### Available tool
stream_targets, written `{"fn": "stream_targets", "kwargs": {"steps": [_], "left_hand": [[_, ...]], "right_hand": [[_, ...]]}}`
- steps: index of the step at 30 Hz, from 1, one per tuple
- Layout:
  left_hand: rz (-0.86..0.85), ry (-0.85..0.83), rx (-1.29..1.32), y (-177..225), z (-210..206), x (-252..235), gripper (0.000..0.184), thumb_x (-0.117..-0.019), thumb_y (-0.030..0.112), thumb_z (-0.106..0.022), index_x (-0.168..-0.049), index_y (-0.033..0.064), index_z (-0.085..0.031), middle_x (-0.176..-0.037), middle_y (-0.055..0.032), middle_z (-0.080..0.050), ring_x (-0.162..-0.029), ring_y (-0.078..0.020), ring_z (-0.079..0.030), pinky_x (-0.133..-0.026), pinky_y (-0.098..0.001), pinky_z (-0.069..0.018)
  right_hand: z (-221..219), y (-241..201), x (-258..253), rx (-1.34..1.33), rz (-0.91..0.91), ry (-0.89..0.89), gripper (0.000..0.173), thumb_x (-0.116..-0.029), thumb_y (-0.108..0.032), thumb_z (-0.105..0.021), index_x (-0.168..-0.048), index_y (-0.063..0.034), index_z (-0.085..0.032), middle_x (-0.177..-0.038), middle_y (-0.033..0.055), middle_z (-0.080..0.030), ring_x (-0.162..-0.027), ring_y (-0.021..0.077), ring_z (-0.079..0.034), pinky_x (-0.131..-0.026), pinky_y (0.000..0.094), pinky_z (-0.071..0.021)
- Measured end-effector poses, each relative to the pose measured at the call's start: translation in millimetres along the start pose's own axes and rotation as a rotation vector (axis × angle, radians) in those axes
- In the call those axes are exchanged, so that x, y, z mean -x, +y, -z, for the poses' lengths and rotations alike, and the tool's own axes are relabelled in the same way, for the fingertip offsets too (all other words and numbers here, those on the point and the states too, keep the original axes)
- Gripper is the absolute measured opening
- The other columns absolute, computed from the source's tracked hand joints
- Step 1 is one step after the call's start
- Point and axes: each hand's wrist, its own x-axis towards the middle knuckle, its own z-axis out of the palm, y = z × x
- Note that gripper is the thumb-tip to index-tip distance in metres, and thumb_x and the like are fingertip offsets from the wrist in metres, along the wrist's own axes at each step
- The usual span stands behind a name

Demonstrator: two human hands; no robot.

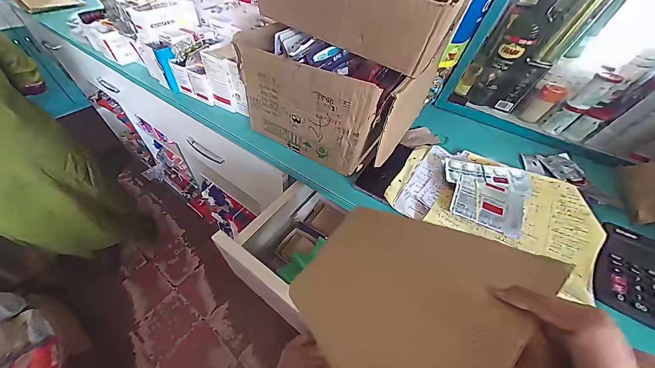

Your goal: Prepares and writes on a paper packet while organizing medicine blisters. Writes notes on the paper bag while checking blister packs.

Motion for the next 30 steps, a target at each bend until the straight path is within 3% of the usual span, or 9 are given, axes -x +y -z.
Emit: {"fn": "stream_targets", "kwargs": {"steps": [3, 6, 9, 13, 16, 19, 23, 26, 30], "left_hand": [[-0.194, 0.306, -0.069, -26.8, -36.9, -16.4, 0.03, -0.0876, 0.041, -0.071, -0.07, 0.0165, -0.072, -0.071, 0.002, -0.072, -0.074, -0.0138, -0.069, -0.078, -0.0347, -0.0517], [0.057, 0.281, 0.227, -18.7, -29.3, -35.0, 0.028, -0.0841, 0.021, -0.074, -0.091, -0.0069, -0.074, -0.088, -0.0176, -0.075, -0.087, -0.0266, -0.073, -0.086, -0.0428, -0.057], [0.158, 0.229, 0.25, -21.4, -32.6, -62.5, 0.032, -0.0816, 0.017, -0.074, -0.096, -0.011, -0.074, -0.093, -0.0221, -0.075, -0.092, -0.0339, -0.073, -0.089, -0.0479, -0.0542], [0.044, 0.173, 0.067, -35.5, -49.8, -94.8, 0.043, -0.0789, 0.03, -0.082, -0.103, -0.0049, -0.075, -0.104, -0.0239, -0.075, -0.102, -0.0401, -0.072, -0.093, -0.0549, -0.0547], [-0.065, 0.034, 0.1, -47.7, -45.1, -114.4, 0.035, -0.0781, 0.016, -0.079, -0.106, -0.0054, -0.074, -0.107, -0.0215, -0.075, -0.106, -0.0377, -0.071, -0.099, -0.0539, -0.0504], [0.077, -0.116, 0.215, -51.9, -24.8, -123.6, 0.02, -0.0862, 0.003, -0.071, -0.102, -0.0078, -0.075, -0.111, -0.0245, -0.073, -0.113, -0.0405, -0.068, -0.104, -0.056, -0.0483], [0.117, 0.576, 0.232, -46.2, 11.5, -132.8, 0.021, -0.0937, 0.014, -0.064, -0.094, -0.0024, -0.076, -0.091, -0.0118, -0.076, -0.087, -0.0149, -0.073, -0.082, -0.0312, -0.0595], [-0.12, 0.652, 0.312, -20.7, 42.6, -158.6, 0.034, -0.1004, 0.039, -0.061, -0.107, 0.0075, -0.072, -0.109, -0.0031, -0.074, -0.111, -0.0063, -0.065, -0.098, -0.0246, -0.0518], [-0.296, 0.193, 0.312, 11.3, 69.5, -190.0, 0.055, -0.0939, 0.049, -0.066, -0.126, 0.0035, -0.069, -0.119, -0.0106, -0.073, -0.111, -0.017, -0.068, -0.096, -0.0353, -0.0534]], "right_hand": [[19.3, 24.1, 18.5, -0.459, -0.252, -0.064, 0.023, -0.1014, -0.018, -0.049, -0.12, -0.0093, -0.06, -0.091, -0.0043, -0.07, -0.075, -0.007, -0.06, -0.067, 0.0106, -0.0491], [27.5, 47.1, 31.8, -0.724, -0.37, -0.029, 0.024, -0.1047, -0.035, -0.047, -0.118, -0.028, -0.066, -0.098, -0.0261, -0.069, -0.074, -0.0137, -0.06, -0.063, 0.0063, -0.0491], [33.7, 58.8, 48.2, -0.602, -0.478, -0.091, 0.02, -0.1028, -0.03, -0.052, -0.113, -0.0197, -0.065, -0.089, -0.022, -0.067, -0.065, -0.0129, -0.056, -0.056, 0.0079, -0.0465], [31.9, 48.6, 66.0, -0.19, -0.539, -0.231, 0.039, -0.0908, -0.012, -0.058, -0.127, 0.0038, -0.056, -0.074, 0.0043, -0.068, -0.051, 0.0016, -0.051, -0.046, 0.0212, -0.0431], [30.6, 56.5, 76.8, -0.138, -0.599, -0.185, 0.06, -0.0905, -0.01, -0.057, -0.146, 0.0058, -0.043, -0.073, 0.0035, -0.068, -0.049, 0.0001, -0.048, -0.045, 0.0199, -0.0414], [36.6, 68.9, 81.7, -0.244, -0.751, -0.085, 0.046, -0.0941, -0.018, -0.061, -0.134, 0.0033, -0.053, -0.064, -0.0105, -0.057, -0.047, -0.0093, -0.041, -0.044, 0.0122, -0.0359], [46.5, 78.0, 73.0, -0.421, -0.927, 0.095, 0.016, -0.0917, -0.016, -0.067, -0.106, -0.0166, -0.06, -0.063, -0.0267, -0.057, -0.048, -0.0133, -0.047, -0.043, 0.0083, -0.0387], [46.6, 89.5, 60.1, -0.383, -0.697, 0.017, 0.01, -0.0929, -0.022, -0.068, -0.101, -0.0157, -0.067, -0.076, -0.0228, -0.065, -0.06, -0.0166, -0.053, -0.053, 0.005, -0.0442], [29.5, 93.0, 22.4, -0.428, -0.21, -0.24, 0.018, -0.0998, -0.025, -0.062, -0.106, -0.0106, -0.07, -0.092, -0.0025, -0.075, -0.081, -0.0108, -0.062, -0.072, 0.0042, -0.0473]]}}
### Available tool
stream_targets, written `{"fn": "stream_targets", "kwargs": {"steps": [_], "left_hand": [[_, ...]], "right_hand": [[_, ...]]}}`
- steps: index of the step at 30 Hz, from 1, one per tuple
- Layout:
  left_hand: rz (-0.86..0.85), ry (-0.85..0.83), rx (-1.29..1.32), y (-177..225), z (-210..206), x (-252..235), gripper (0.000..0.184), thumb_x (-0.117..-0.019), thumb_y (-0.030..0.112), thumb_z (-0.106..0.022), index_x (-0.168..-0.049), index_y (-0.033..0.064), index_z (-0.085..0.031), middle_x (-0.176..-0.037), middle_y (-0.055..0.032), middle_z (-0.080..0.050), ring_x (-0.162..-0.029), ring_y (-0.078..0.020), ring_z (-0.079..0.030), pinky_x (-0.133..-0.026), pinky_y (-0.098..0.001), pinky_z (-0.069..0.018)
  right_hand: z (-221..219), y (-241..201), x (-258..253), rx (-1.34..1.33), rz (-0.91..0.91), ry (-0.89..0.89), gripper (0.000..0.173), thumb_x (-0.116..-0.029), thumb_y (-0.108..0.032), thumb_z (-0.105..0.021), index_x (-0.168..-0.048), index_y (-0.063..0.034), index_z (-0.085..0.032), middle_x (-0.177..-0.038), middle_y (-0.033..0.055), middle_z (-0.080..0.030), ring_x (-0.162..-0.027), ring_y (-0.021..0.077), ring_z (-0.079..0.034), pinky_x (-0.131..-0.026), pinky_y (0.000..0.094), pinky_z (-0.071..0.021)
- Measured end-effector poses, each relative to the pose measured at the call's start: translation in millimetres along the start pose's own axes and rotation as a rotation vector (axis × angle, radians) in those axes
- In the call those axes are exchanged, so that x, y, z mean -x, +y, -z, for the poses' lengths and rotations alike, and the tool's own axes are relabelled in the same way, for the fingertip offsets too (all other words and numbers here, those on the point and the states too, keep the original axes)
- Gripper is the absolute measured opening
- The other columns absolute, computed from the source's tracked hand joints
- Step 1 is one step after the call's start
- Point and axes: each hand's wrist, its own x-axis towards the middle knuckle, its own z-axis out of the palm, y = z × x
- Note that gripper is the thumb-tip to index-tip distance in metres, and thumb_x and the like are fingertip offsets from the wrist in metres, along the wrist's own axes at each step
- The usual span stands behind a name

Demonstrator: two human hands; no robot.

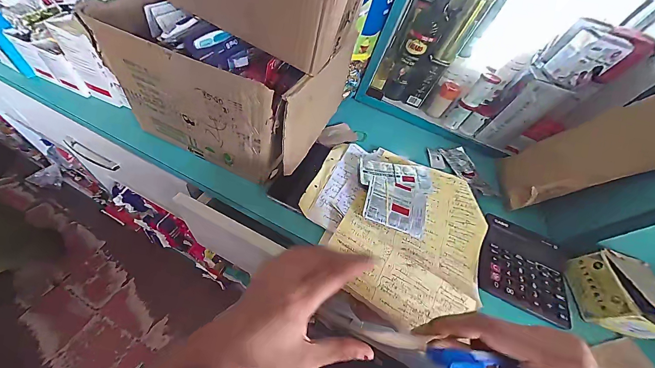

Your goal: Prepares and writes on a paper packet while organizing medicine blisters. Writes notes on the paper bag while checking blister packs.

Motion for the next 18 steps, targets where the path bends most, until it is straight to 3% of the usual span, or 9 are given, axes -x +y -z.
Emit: {"fn": "stream_targets", "kwargs": {"steps": [2, 5, 7, 9, 10, 13, 15, 17, 18], "left_hand": [[-0.056, -0.178, 0.18, -7.7, -1.0, -11.0, 0.025, -0.0946, 0.022, -0.067, -0.104, 0.0, -0.074, -0.092, -0.0113, -0.076, -0.085, -0.013, -0.071, -0.077, -0.026, -0.0549], [-0.08, -0.191, 0.483, -28.9, 3.2, -12.6, 0.016, -0.0981, 0.009, -0.062, -0.097, -0.0035, -0.072, -0.086, -0.0095, -0.074, -0.083, -0.0032, -0.069, -0.078, -0.0146, -0.0532], [-0.057, -0.025, 0.783, -42.6, 6.5, -5.7, 0.013, -0.0997, 0.015, -0.065, -0.099, 0.0034, -0.07, -0.09, -0.0011, -0.075, -0.088, 0.0007, -0.069, -0.081, -0.0159, -0.0564], [0.023, 0.28, 1.003, -51.8, 2.3, -1.2, 0.013, -0.0948, 0.018, -0.072, -0.108, 0.0192, -0.073, -0.097, 0.01, -0.075, -0.092, 0.002, -0.07, -0.083, -0.0179, -0.0583], [0.124, 0.469, 1.046, -53.7, -3.8, -1.9, 0.022, -0.0897, 0.017, -0.076, -0.11, 0.0246, -0.074, -0.1, 0.0118, -0.076, -0.094, 0.0018, -0.071, -0.083, -0.0191, -0.059], [0.491, 0.801, 1.05, -55.7, -18.5, -17.6, 0.032, -0.0759, -0.002, -0.079, -0.1, 0.0151, -0.07, -0.092, 0.0032, -0.078, -0.088, -0.0063, -0.075, -0.082, -0.0273, -0.0627], [0.545, 0.651, 0.896, -63.1, -18.3, -17.1, 0.024, -0.0794, 0.001, -0.077, -0.098, 0.0148, -0.069, -0.093, 0.0079, -0.077, -0.089, -0.0022, -0.072, -0.083, -0.0235, -0.0614], [0.401, 0.318, 0.807, -82.0, -2.7, -6.3, 0.01, -0.0914, 0.029, -0.073, -0.095, 0.0199, -0.076, -0.097, 0.0133, -0.075, -0.09, 0.0051, -0.068, -0.08, -0.0156, -0.057], [0.319, 0.138, 0.813, -92.8, 10.2, -3.0, 0.021, -0.0965, 0.039, -0.067, -0.094, 0.0194, -0.074, -0.099, 0.0136, -0.074, -0.092, 0.0066, -0.067, -0.08, -0.0137, -0.0555]], "right_hand": [[0.4, 0.5, -17.0, 0.032, 0.007, 0.022, 0.03, -0.1029, -0.035, -0.058, -0.112, -0.011, -0.072, -0.087, 0.0003, -0.073, -0.068, -0.0054, -0.056, -0.061, 0.0091, -0.0438], [26.6, 23.9, -36.6, 0.073, -0.206, 0.216, 0.047, -0.108, -0.049, -0.037, -0.118, -0.0183, -0.072, -0.086, -0.0088, -0.072, -0.067, -0.0038, -0.063, -0.06, 0.0173, -0.0539], [40.0, 47.3, -52.1, 0.025, -0.329, 0.294, 0.05, -0.1082, -0.047, -0.032, -0.114, -0.018, -0.073, -0.08, -0.0128, -0.072, -0.068, -0.003, -0.066, -0.064, 0.0201, -0.0577], [36.0, 66.4, -71.4, 0.065, -0.399, 0.334, 0.041, -0.1075, -0.034, -0.039, -0.107, -0.0124, -0.074, -0.062, -0.0123, -0.062, -0.049, -0.0041, -0.056, -0.047, 0.017, -0.0514], [31.4, 73.4, -79.8, 0.151, -0.386, 0.286, 0.036, -0.1068, -0.03, -0.045, -0.106, -0.0076, -0.073, -0.064, -0.0084, -0.061, -0.049, -0.0021, -0.055, -0.047, 0.0191, -0.0503], [9.6, 93.4, -96.1, 0.347, -0.254, 0.031, 0.021, -0.0974, -0.013, -0.061, -0.106, 0.0026, -0.072, -0.082, 0.0181, -0.07, -0.069, 0.0331, -0.068, -0.062, 0.0559, -0.0519], [-8.0, 111.4, -100.4, 0.318, -0.236, -0.151, 0.037, -0.0839, 0.001, -0.07, -0.121, 0.0033, -0.067, -0.109, 0.0254, -0.07, -0.1, 0.0464, -0.068, -0.081, 0.0682, -0.051], [-25.9, 139.1, -99.3, 0.354, -0.255, -0.24, 0.06, -0.0767, -0.016, -0.081, -0.132, -0.0037, -0.064, -0.134, 0.0222, -0.064, -0.129, 0.0497, -0.055, -0.097, 0.0751, -0.0416], [-29.6, 147.9, -99.4, 0.353, -0.287, -0.269, 0.069, -0.0767, -0.028, -0.085, -0.137, -0.0063, -0.061, -0.143, 0.0204, -0.059, -0.138, 0.0505, -0.047, -0.101, 0.0783, -0.0346]]}}
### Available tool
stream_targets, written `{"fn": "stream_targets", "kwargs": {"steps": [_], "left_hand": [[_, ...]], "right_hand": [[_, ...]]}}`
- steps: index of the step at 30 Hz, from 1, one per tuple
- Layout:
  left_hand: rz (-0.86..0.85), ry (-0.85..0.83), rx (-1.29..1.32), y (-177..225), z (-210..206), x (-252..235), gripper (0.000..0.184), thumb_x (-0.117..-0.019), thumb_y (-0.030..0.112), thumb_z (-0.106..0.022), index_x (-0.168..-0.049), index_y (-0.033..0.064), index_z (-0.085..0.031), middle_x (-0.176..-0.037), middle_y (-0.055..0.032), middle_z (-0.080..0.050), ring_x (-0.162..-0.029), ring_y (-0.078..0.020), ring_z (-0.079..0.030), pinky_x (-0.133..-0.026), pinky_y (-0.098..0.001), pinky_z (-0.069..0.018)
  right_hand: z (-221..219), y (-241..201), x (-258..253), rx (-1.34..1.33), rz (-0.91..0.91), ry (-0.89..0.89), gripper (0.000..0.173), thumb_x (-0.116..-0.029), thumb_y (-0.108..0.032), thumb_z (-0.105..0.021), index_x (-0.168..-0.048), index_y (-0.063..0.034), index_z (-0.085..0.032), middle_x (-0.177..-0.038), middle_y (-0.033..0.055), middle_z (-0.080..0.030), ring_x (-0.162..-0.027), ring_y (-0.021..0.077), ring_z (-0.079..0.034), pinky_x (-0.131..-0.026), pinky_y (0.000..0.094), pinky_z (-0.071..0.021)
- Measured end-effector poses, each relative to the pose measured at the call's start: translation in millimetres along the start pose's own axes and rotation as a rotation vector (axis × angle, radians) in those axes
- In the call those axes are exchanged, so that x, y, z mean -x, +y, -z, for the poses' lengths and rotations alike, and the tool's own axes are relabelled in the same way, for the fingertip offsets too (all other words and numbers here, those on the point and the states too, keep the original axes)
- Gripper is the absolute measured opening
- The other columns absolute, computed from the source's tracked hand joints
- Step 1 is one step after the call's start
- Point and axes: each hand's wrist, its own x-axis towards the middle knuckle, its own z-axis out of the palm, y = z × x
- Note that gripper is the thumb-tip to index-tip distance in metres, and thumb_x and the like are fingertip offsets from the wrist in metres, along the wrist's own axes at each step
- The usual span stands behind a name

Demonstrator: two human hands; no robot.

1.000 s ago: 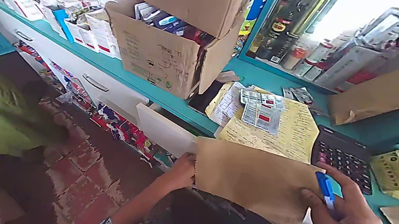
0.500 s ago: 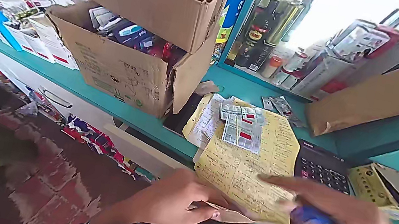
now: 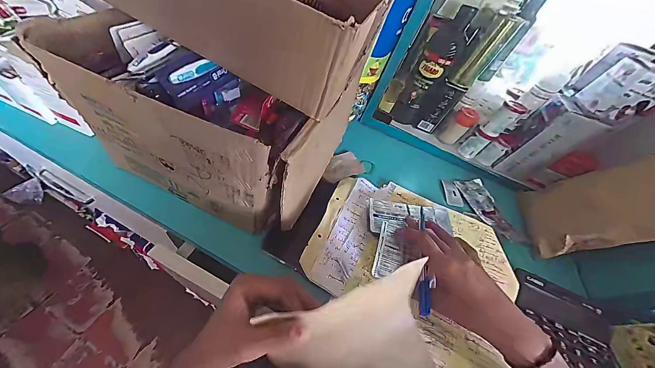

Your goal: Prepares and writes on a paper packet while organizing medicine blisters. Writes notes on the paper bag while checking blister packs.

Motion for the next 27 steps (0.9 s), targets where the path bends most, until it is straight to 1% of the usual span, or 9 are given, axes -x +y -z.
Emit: {"fn": "stream_targets", "kwargs": {"steps": [7, 10, 13, 16, 18, 21, 23, 25, 27], "left_hand": [[0.036, -0.709, 0.041, 14.7, 61.0, -20.1, 0.037, -0.1023, 0.018, -0.06, -0.134, 0.0118, -0.042, -0.121, 0.0039, -0.064, -0.102, 0.0077, -0.062, -0.085, -0.0095, -0.0524], [-0.127, -0.924, -0.225, 20.8, 63.5, -27.8, 0.03, -0.1103, 0.022, -0.041, -0.133, 0.0117, -0.059, -0.125, -0.0103, -0.064, -0.113, -0.0104, -0.063, -0.094, -0.0229, -0.0531], [-0.287, -1.008, -0.343, 21.3, 55.1, -34.6, 0.031, -0.1078, 0.014, -0.043, -0.123, 0.0127, -0.07, -0.119, -0.0163, -0.07, -0.089, -0.0183, -0.071, -0.068, -0.0294, -0.0566], [-0.413, -0.891, -0.006, -7.8, 50.8, -26.3, 0.034, -0.1074, 0.026, -0.046, -0.125, 0.0135, -0.072, -0.116, -0.0091, -0.074, -0.099, -0.0123, -0.072, -0.082, -0.0288, -0.058], [-0.271, -0.787, 0.275, 16.9, 41.3, -29.6, 0.021, -0.1033, 0.02, -0.059, -0.106, 0.0052, -0.073, -0.102, -0.0077, -0.075, -0.096, -0.0134, -0.072, -0.086, -0.0295, -0.0589], [-0.218, -0.43, 0.418, 41.2, 17.5, -33.5, 0.019, -0.0998, 0.019, -0.063, -0.088, 0.0058, -0.068, -0.077, -0.0038, -0.071, -0.073, -0.0134, -0.072, -0.07, -0.0291, -0.0622], [-0.235, -0.233, 0.387, 34.0, 4.7, -44.0, 0.025, -0.1024, 0.028, -0.057, -0.091, 0.0087, -0.069, -0.074, -0.0003, -0.069, -0.067, -0.0097, -0.069, -0.065, -0.0255, -0.0584], [-0.179, -0.304, 0.235, 14.8, 14.7, -58.4, 0.024, -0.1055, 0.022, -0.053, -0.112, 0.0077, -0.072, -0.099, -0.0013, -0.075, -0.09, -0.0093, -0.073, -0.08, -0.0258, -0.0618], [-0.173, -0.193, -0.164, -1.5, 4.8, -63.7, 0.02, -0.1016, 0.013, -0.059, -0.112, 0.0157, -0.076, -0.107, 0.0073, -0.075, -0.095, -0.0017, -0.071, -0.083, -0.0202, -0.0604]], "right_hand": [[5.8, 31.4, -25.8, 0.084, 0.1, 0.001, 0.083, -0.0724, -0.045, -0.085, -0.14, -0.0044, -0.057, -0.131, 0.0194, -0.065, -0.122, 0.0454, -0.06, -0.092, 0.0703, -0.0456], [15.9, 35.2, -38.7, 0.054, 0.053, 0.016, 0.087, -0.0675, -0.035, -0.09, -0.142, -0.0027, -0.057, -0.132, 0.0216, -0.064, -0.122, 0.0478, -0.058, -0.093, 0.0721, -0.0427], [30.7, 36.2, -54.3, -0.02, 0.009, 0.027, 0.089, -0.0694, -0.023, -0.091, -0.146, -0.0016, -0.051, -0.135, 0.0238, -0.061, -0.12, 0.0491, -0.058, -0.094, 0.0719, -0.0439], [31.0, 46.0, -72.8, -0.02, -0.028, -0.011, 0.082, -0.0745, -0.029, -0.087, -0.144, -0.0028, -0.051, -0.131, 0.024, -0.062, -0.117, 0.049, -0.059, -0.091, 0.0691, -0.0463], [25.7, 50.9, -80.7, -0.021, -0.071, -0.088, 0.079, -0.0795, -0.035, -0.087, -0.144, -0.0049, -0.052, -0.135, 0.0235, -0.061, -0.125, 0.0481, -0.055, -0.096, 0.073, -0.0389], [39.2, 47.0, -70.7, -0.073, -0.05, -0.017, 0.068, -0.0906, -0.039, -0.075, -0.144, -0.0028, -0.052, -0.141, 0.0253, -0.057, -0.131, 0.0483, -0.052, -0.101, 0.0737, -0.0366], [59.2, 34.3, -47.6, -0.091, -0.013, 0.145, 0.049, -0.1003, -0.038, -0.059, -0.135, -0.0039, -0.059, -0.125, 0.0203, -0.067, -0.109, 0.0348, -0.066, -0.088, 0.0563, -0.0509], [77.0, 24.4, -16.4, -0.128, -0.019, 0.288, 0.039, -0.1075, -0.038, -0.044, -0.124, -0.0096, -0.065, -0.108, 0.0045, -0.07, -0.087, 0.006, -0.063, -0.074, 0.0284, -0.0514], [94.3, 20.1, 17.9, -0.254, -0.072, 0.387, 0.04, -0.1105, -0.035, -0.04, -0.123, -0.007, -0.065, -0.117, -0.0003, -0.07, -0.101, -0.0009, -0.064, -0.089, 0.0224, -0.0528]]}}
